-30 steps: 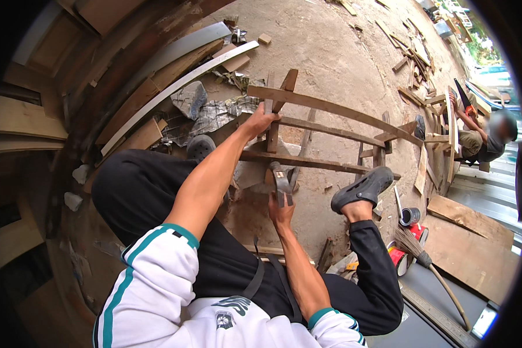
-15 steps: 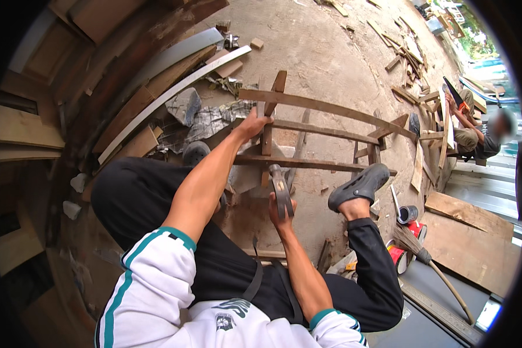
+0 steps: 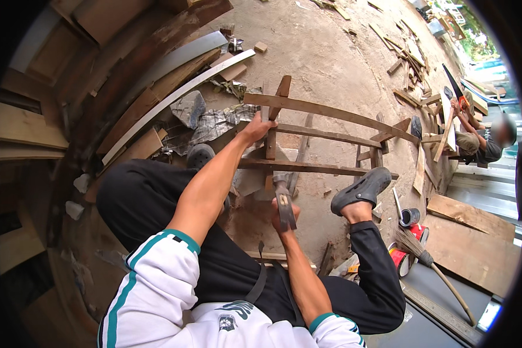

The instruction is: The person sits on the ground and assembles a wooden frame by aligning planks and nailing them together. They use a hammer to drive nails into the joints and adjust the pieces to ensure alignment.

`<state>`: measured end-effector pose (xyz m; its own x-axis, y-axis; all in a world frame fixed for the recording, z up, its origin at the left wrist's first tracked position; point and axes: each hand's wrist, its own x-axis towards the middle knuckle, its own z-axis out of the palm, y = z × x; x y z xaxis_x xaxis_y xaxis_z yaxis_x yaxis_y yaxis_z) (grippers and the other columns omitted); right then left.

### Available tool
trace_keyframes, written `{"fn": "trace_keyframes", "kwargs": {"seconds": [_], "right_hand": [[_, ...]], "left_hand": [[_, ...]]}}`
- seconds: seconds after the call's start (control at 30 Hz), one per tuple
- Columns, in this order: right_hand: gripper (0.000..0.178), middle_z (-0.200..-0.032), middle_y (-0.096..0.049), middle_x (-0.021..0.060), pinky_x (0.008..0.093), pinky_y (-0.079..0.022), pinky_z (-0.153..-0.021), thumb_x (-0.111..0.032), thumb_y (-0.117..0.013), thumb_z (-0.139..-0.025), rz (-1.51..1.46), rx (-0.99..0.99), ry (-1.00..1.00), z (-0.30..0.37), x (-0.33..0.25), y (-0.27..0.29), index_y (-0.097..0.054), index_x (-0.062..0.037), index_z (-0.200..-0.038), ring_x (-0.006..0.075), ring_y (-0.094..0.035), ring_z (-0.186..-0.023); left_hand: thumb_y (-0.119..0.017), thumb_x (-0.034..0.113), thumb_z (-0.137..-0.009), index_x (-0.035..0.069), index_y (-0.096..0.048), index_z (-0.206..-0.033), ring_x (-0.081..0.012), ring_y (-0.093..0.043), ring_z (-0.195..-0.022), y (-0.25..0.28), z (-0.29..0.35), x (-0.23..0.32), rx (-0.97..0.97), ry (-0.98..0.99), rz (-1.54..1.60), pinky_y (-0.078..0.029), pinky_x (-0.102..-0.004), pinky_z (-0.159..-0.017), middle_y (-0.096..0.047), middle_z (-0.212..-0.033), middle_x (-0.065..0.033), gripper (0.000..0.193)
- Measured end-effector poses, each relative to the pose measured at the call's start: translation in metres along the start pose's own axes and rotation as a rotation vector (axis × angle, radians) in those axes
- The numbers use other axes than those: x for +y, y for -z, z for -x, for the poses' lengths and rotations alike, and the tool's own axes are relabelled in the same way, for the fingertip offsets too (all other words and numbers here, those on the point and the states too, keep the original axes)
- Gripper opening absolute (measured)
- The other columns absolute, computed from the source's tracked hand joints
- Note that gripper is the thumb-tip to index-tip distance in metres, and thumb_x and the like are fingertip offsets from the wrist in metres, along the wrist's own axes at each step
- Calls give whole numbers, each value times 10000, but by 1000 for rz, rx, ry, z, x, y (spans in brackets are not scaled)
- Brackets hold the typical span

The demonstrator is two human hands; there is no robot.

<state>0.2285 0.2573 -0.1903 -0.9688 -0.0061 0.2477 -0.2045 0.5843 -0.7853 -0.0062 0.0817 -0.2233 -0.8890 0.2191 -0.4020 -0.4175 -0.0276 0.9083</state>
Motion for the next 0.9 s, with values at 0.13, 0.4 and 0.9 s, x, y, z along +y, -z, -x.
{"fn": "trace_keyframes", "kwargs": {"seconds": [0.13,0.4,0.9], "right_hand": [[301,-510,-439,115,383,-377,-464,-96,-645,-866,-78,115,51,-23,-31,1,-501,-25,-611,278,-464,-448],[360,-542,-520,172,407,-410,-482,-229,-632,-899,77,-45,-195,11,10,-3,-530,-18,-625,347,-574,-514],[235,-763,-668,220,457,-511,-620,-252,-755,-755,195,-218,-459,56,52,8,-688,-41,-836,442,-644,-736]], "left_hand": [[-672,288,-856,-3,-319,-1430,-285,-433,-1277,1,5,3,11,32,-17,-320,-406,-1081,-471,-1370,-200,734],[-684,242,-839,-47,-404,-1337,-266,-517,-1181,-12,16,20,103,-4,-51,-373,-354,-1036,-555,-1257,-192,640],[-680,307,-848,11,-245,-1488,-284,-416,-1299,-10,6,15,-10,101,6,-317,-421,-1089,-440,-1422,-188,828]]}}
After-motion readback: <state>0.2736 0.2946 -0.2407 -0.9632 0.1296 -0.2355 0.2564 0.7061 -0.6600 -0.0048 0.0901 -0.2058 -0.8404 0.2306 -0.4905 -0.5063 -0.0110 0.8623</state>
